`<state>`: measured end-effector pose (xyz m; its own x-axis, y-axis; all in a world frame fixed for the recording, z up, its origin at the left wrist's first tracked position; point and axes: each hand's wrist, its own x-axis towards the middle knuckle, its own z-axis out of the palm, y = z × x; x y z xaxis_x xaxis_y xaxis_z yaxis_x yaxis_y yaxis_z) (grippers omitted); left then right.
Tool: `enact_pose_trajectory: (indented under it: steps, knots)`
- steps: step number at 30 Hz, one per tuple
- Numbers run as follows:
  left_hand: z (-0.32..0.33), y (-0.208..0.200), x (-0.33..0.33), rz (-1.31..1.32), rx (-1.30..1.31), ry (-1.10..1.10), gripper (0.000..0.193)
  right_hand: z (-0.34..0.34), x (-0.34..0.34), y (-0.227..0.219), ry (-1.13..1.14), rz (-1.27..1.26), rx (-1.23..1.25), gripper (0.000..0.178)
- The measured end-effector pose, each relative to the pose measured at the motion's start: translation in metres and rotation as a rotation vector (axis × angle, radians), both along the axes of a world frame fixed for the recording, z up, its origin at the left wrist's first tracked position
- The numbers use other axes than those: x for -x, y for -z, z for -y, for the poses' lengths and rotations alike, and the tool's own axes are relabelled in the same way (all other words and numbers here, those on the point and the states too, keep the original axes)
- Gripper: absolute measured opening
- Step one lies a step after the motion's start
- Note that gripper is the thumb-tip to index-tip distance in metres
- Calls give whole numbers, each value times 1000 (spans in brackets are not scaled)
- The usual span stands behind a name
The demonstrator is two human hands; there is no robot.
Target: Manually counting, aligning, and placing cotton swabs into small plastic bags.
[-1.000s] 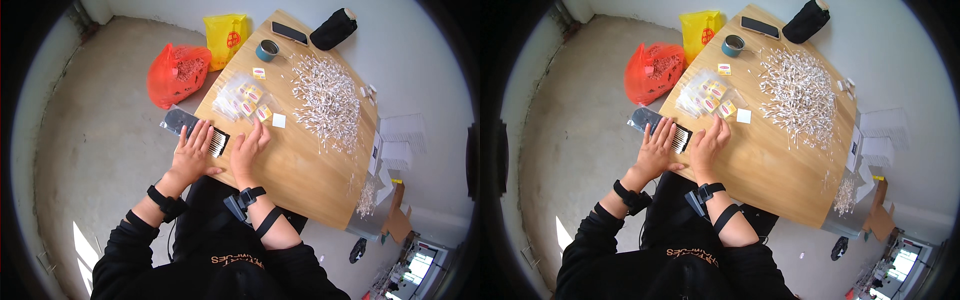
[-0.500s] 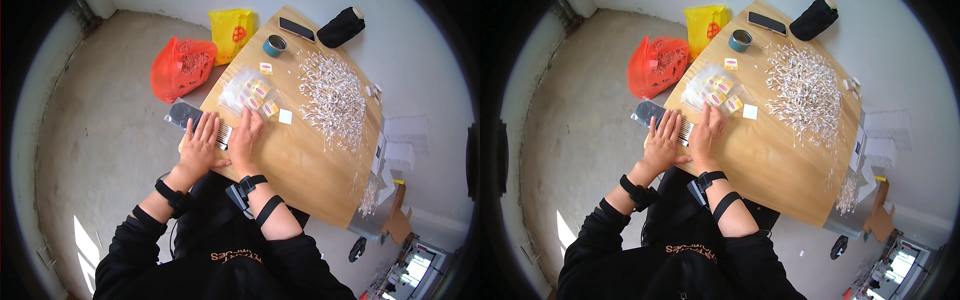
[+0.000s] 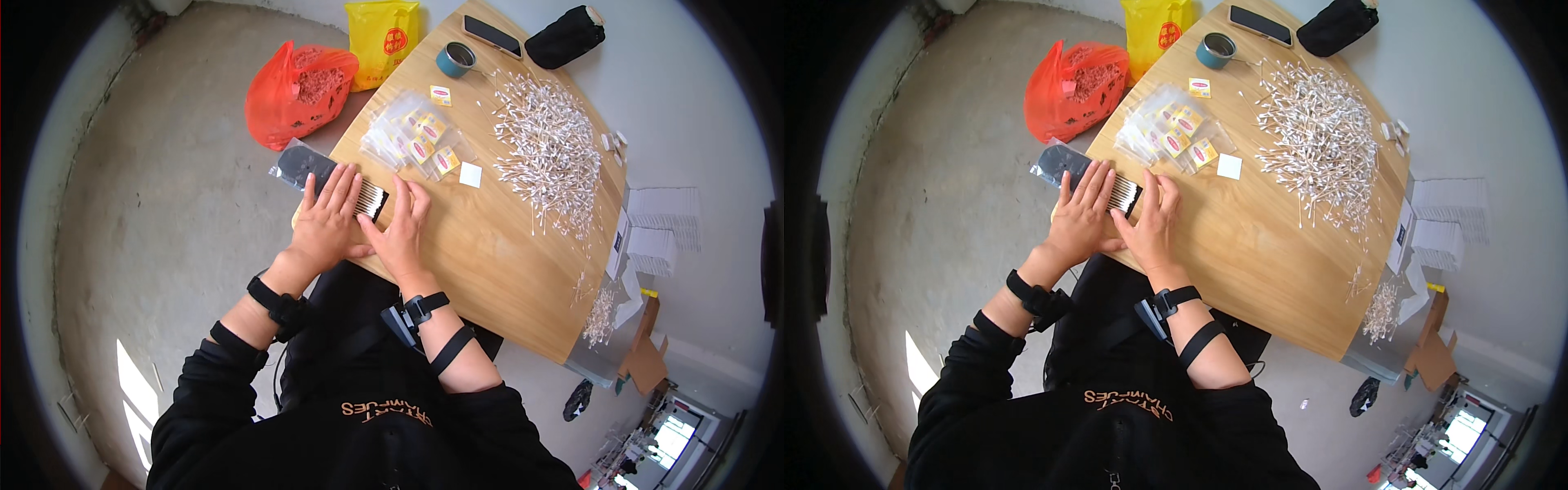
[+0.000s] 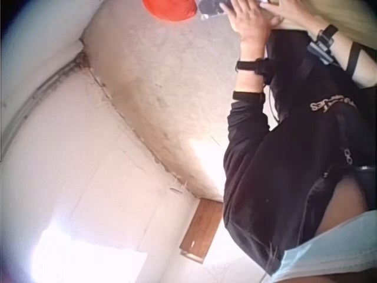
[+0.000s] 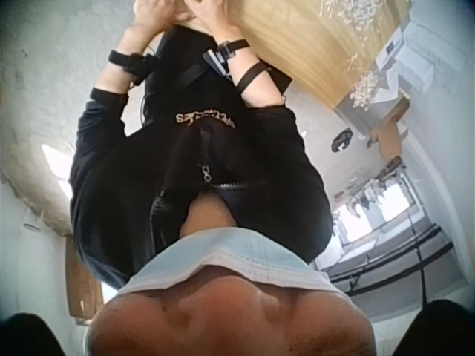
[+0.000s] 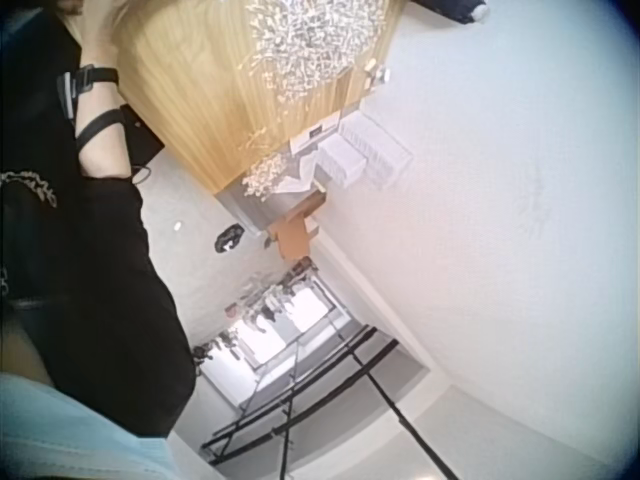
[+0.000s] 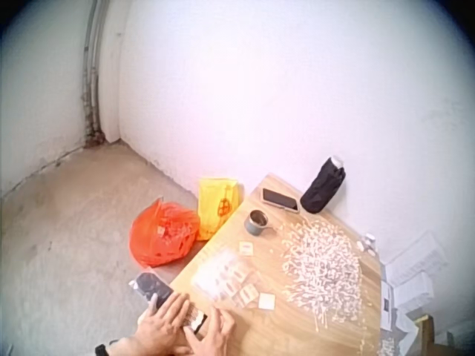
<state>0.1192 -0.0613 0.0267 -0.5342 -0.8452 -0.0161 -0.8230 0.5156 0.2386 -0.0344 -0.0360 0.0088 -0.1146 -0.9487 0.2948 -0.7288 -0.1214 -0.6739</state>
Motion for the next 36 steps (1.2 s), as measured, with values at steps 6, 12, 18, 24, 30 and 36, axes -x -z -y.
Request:
enact_pose_trajectory:
  steps: [6, 12, 18, 24, 30, 36]
  knots:
    - [-2, 2, -6, -73, 9, 20, 116, 12, -6, -4, 109, -84, 59, 61]
    - [0, -2, -8, 1, -33, 35, 116, 52, -29, 3, 84, -342, 214, 60]
    - [8, -13, -24, -232, 201, -133, 64, 57, -31, 14, 96, -358, 201, 44]
    - [30, -24, -31, -146, 105, -247, 24, 56, -35, 10, 103, -374, 131, 42]
    - [45, -15, -11, 246, 121, -159, 15, 54, -34, 10, 95, -368, 112, 41]
    - [54, -21, -18, 118, 92, -136, 10, 57, -36, 12, 96, -325, 160, 44]
